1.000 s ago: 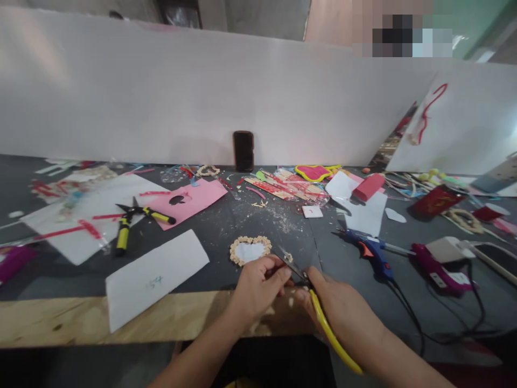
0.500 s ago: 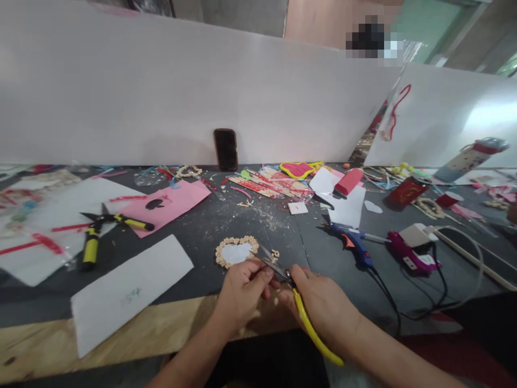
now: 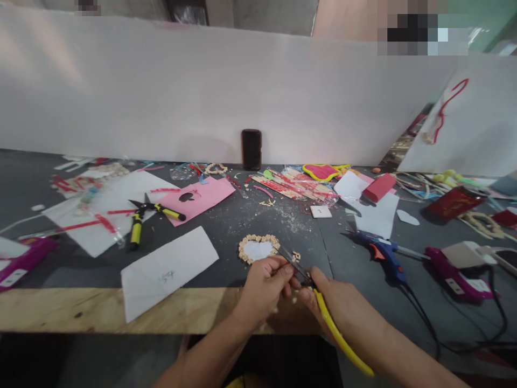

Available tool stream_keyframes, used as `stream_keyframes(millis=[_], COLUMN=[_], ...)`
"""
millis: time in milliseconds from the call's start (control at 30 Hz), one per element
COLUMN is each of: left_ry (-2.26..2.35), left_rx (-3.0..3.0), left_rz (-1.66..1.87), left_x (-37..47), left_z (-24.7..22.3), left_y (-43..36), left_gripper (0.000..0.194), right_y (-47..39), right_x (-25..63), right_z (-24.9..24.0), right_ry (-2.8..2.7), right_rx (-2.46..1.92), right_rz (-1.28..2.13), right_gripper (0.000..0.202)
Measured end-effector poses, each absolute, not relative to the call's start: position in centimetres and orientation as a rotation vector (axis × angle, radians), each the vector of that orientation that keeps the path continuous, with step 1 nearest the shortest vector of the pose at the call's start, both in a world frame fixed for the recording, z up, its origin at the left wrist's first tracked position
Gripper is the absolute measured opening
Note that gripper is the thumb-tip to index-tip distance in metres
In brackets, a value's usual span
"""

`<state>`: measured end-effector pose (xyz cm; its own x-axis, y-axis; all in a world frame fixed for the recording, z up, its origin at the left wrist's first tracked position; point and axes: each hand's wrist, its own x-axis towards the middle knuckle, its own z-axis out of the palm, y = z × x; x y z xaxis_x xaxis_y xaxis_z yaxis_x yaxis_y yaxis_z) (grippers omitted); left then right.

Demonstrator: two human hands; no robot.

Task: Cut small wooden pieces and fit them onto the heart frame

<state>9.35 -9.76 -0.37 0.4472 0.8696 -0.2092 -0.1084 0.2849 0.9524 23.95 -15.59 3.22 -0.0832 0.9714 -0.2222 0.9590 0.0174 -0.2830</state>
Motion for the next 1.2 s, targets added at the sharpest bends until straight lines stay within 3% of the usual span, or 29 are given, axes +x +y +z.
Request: stream_keyframes(millis=[333, 633, 1200], left_ry=[0.805, 0.85, 0.928], left_rx=[1.014, 0.938, 1.169], left_rz=[0.789, 0.956, 0.46], left_x=[9.6, 7.0, 5.4], left_z=[-0.6, -0.4, -0.5], left_y=[-9.6, -8.7, -12.0], left_gripper=[0.029, 0.028, 0.043], right_y=[-15.8, -14.5, -10.1], right_x=[24.3, 29.2, 30.1], right_z=[4.0, 3.6, 1.0], right_ry=[-2.168, -2.146, -2.051], right_rx=[-2.025, -2.185, -2.416], right_rz=[0.707, 0.153, 0.015], right_gripper=[0.034, 0.043, 0.053])
